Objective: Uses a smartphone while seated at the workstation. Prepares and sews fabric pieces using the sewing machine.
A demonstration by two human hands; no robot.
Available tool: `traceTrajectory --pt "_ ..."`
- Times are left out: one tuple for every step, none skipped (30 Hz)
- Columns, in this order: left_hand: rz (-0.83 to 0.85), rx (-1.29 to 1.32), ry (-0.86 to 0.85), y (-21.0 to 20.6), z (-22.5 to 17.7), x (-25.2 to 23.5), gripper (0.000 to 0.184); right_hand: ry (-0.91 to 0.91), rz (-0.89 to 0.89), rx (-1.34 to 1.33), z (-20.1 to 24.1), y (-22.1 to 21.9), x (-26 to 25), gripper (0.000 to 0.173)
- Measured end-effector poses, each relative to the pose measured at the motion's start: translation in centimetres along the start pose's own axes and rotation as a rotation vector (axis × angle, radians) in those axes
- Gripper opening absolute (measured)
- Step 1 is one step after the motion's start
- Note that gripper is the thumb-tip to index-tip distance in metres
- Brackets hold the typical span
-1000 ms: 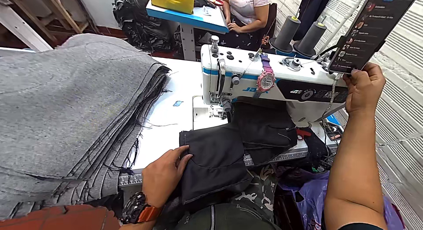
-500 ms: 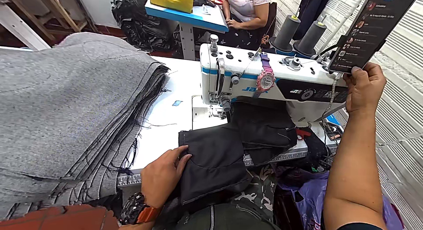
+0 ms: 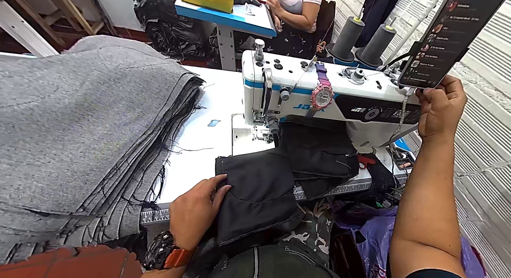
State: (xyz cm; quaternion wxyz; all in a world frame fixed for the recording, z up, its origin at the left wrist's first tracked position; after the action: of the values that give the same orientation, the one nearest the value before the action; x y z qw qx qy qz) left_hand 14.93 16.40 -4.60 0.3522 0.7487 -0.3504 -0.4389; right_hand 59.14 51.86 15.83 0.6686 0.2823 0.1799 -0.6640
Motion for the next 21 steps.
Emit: traceTrajectory --pt "0.003 -0.003 0.003 0.0 0.0 0.0 0.038 0.003 -0.003 -0.001 0.0 0.0 0.0 0.029" --pt "0.004 -0.005 0.004 0.0 0.0 0.0 0.038 0.000 -0.006 -0.001 0.0 0.1 0.0 0.026" --pt "0.006 -0.007 0.007 -0.1 0.1 0.0 0.037 -0.005 -0.011 -0.002 0.1 0.1 0.0 0.023" --pt "0.007 -0.007 0.007 -0.1 0.1 0.0 0.037 -0.010 -0.021 -0.002 0.0 0.0 0.0 0.022" --pt "0.007 -0.008 0.007 -0.1 0.1 0.0 0.037 -0.017 -0.033 0.007 0.0 0.1 -0.1 0.021" --pt "0.004 -0.006 0.007 -0.1 0.2 0.0 0.037 -0.021 -0.046 0.020 0.0 0.1 -0.1 0.021" --pt "0.000 -0.003 0.007 -0.1 0.1 0.0 0.037 -0.023 -0.055 0.036 0.0 0.2 -0.1 0.021" --pt "-0.003 0.001 0.008 -0.1 0.1 0.0 0.037 -0.024 -0.053 0.042 0.1 0.2 -0.1 0.021" --pt "-0.006 0.004 0.009 0.0 0.1 0.0 0.037 -0.024 -0.044 0.041 0.0 0.1 0.0 0.021" --pt "-0.007 0.002 0.008 0.0 0.1 0.0 0.038 -0.022 -0.030 0.033 0.0 0.1 0.0 0.022" --pt "-0.009 0.000 0.005 0.0 0.1 0.0 0.038 -0.017 -0.017 0.025 0.0 0.1 0.0 0.024" --pt "-0.012 -0.001 0.004 0.0 0.1 0.0 0.038 -0.014 -0.006 0.021 0.0 0.0 0.0 0.026" --pt "-0.014 -0.002 0.003 -0.1 0.1 0.0 0.039 -0.009 0.002 0.019 0.0 0.0 0.0 0.028" --pt "-0.013 -0.005 0.003 -0.1 0.1 0.0 0.039 -0.004 0.010 0.018 0.0 0.0 0.0 0.028" --pt "-0.010 -0.004 0.003 -0.1 0.1 0.0 0.039 -0.001 0.012 0.014 0.0 0.0 0.0 0.029" --pt "-0.008 -0.002 0.003 -0.1 0.1 0.0 0.038 0.001 0.014 0.010 0.0 0.0 0.0 0.030" --pt "-0.010 0.000 0.002 -0.1 0.1 0.0 0.038 0.003 0.008 -0.001 0.0 0.1 0.0 0.031" --pt "-0.010 0.002 0.004 -0.1 0.1 0.0 0.037 0.003 -0.018 -0.013 0.0 0.3 0.2 0.034" --pt "-0.007 0.003 0.005 -0.1 0.1 -0.1 0.037 0.003 -0.070 -0.004 0.3 0.7 0.7 0.038" --pt "-0.006 0.005 0.002 -0.1 0.2 -0.1 0.037 0.017 -0.150 0.053 0.9 1.1 1.6 0.045" --pt "-0.003 -0.001 -0.001 -0.2 0.3 -0.1 0.038 0.050 -0.237 0.148 1.9 1.5 3.1 0.050"
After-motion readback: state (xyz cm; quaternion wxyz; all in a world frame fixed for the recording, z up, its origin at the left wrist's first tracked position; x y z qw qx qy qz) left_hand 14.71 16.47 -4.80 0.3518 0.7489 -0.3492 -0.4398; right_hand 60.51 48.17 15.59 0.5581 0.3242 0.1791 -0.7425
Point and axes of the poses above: each hand's wrist, its own x-axis away from the middle knuckle, its own y-axis out of the back of the hand, z = x × y, the point moved 10 cm from there along -x, towards the middle knuckle, and after that the axes turned 1 degree about -z, right-handed, at the moved point
